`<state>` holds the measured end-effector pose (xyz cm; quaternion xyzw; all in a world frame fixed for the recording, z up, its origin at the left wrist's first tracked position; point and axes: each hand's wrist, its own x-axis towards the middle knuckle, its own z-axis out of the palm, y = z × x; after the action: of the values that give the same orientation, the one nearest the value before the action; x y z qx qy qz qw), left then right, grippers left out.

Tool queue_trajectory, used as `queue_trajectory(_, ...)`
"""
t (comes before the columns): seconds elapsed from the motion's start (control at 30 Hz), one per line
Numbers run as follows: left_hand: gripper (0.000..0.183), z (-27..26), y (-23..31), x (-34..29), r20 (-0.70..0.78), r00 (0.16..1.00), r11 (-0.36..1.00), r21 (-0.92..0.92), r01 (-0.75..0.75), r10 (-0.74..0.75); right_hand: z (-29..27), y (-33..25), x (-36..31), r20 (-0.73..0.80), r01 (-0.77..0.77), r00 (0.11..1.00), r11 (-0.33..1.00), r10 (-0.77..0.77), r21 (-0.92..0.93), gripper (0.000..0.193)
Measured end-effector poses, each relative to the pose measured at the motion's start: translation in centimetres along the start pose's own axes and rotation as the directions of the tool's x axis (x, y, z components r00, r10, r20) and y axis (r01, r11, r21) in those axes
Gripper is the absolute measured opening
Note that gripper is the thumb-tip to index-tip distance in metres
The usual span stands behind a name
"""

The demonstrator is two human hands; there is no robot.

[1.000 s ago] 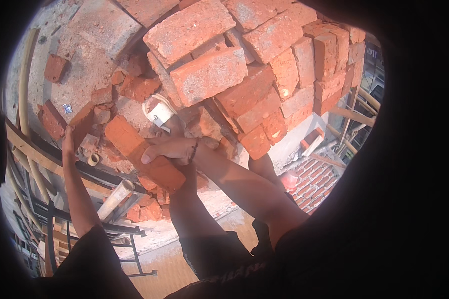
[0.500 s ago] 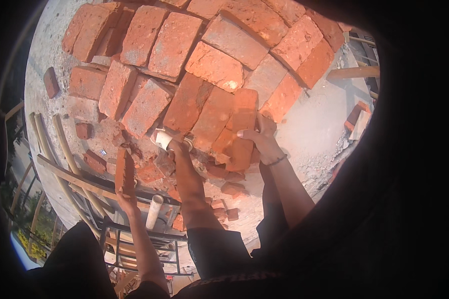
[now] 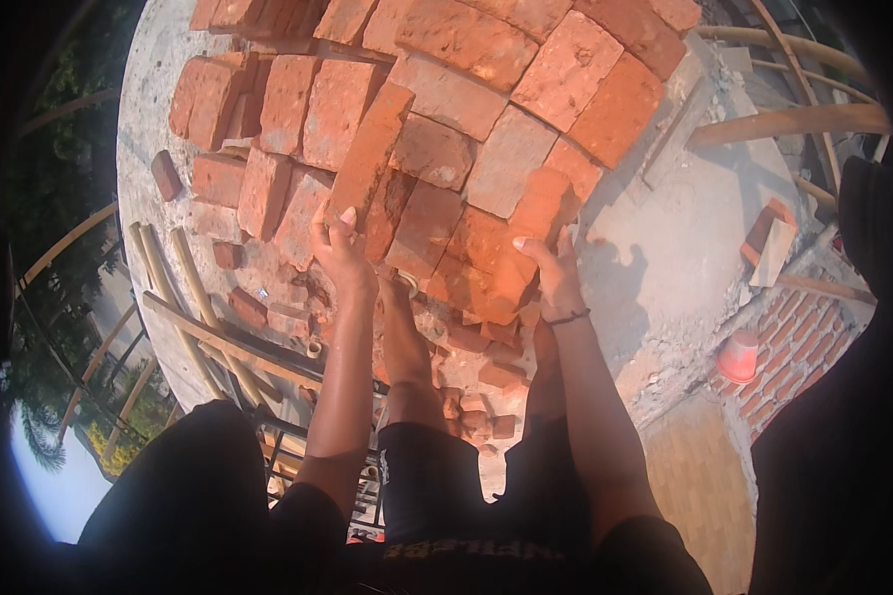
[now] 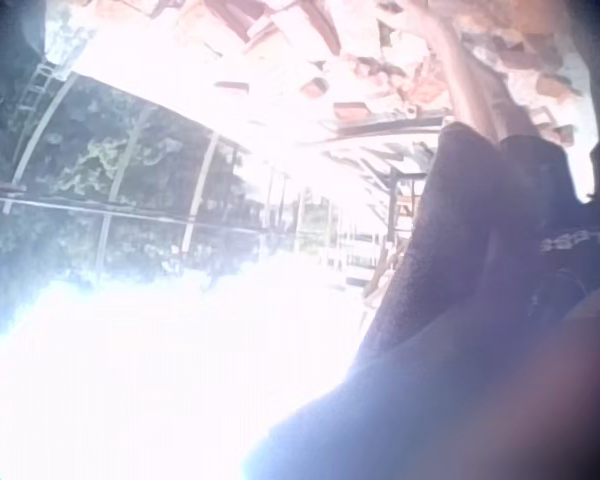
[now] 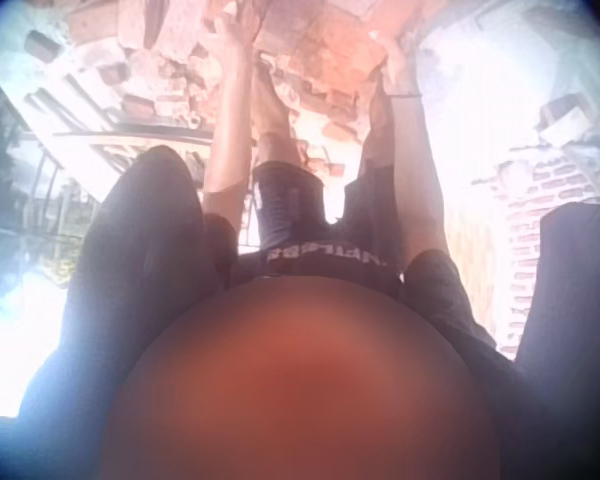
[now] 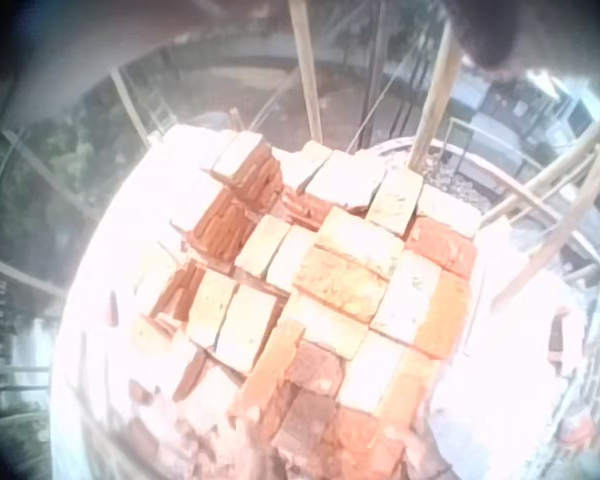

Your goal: The person sorts red bricks on a concrete floor at a construction site, picking up individual bricks and small fragments and placing them into a neat pile. The person squats and sits on the floor while handling the bricks by hand.

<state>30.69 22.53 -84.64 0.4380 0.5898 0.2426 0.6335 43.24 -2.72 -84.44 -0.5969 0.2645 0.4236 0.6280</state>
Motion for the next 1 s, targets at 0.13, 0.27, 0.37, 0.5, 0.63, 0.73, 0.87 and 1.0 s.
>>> queue_trajectory(0.13,0.076,4.2,-2.1,3.3,0.163,0.934,0.842,0.405,-0.357,0.317,1.5,0.0,2.3,-0.016,0.014,1.0,0.998,-0.015,-0.066,0.08)
queue_trajectory(0.27,0.09,3.5,-4.9,4.8,0.455,0.758,0.262,0.748,-0.611,0.468,4.0,0.3,4.6,-0.101,-0.092,0.991,0.992,0.082,-0.089,0.071)
queue_trajectory(0.37,0.098,2.9,-6.5,5.6,0.495,0.767,0.239,0.753,-0.613,0.41,6.4,1.3,6.1,-0.265,-0.093,0.964,0.972,0.033,-0.217,0.081)
queue_trajectory(0.5,0.094,2.9,-7.1,6.4,0.564,0.736,0.27,0.693,-0.669,0.375,12.0,2.3,7.4,-0.49,-0.046,0.867,0.964,-0.093,-0.264,0.099)
queue_trajectory(0.63,0.091,2.3,-6.1,7.5,0.601,0.736,0.215,0.71,-0.67,0.311,17.3,0.8,9.4,-0.598,-0.132,0.768,0.857,-0.229,-0.498,0.12)
queue_trajectory(0.73,0.091,1.2,-4.4,9.4,0.662,0.661,0.1,0.675,-0.731,0.353,17.8,0.4,10.1,-0.485,-0.093,0.803,0.73,-0.347,-0.677,0.123)
queue_trajectory(0.87,0.104,0.1,-2.3,11.5,0.666,0.726,0.217,0.693,-0.688,0.173,15.8,1.5,9.9,-0.276,0.13,0.837,0.663,-0.472,-0.737,0.105)
queue_trajectory(1.0,0.135,0.7,-3.0,9.8,0.703,0.705,0.048,0.704,-0.708,0.092,16.1,1.5,10.9,-0.389,0.115,0.797,0.748,-0.463,-0.653,0.081)
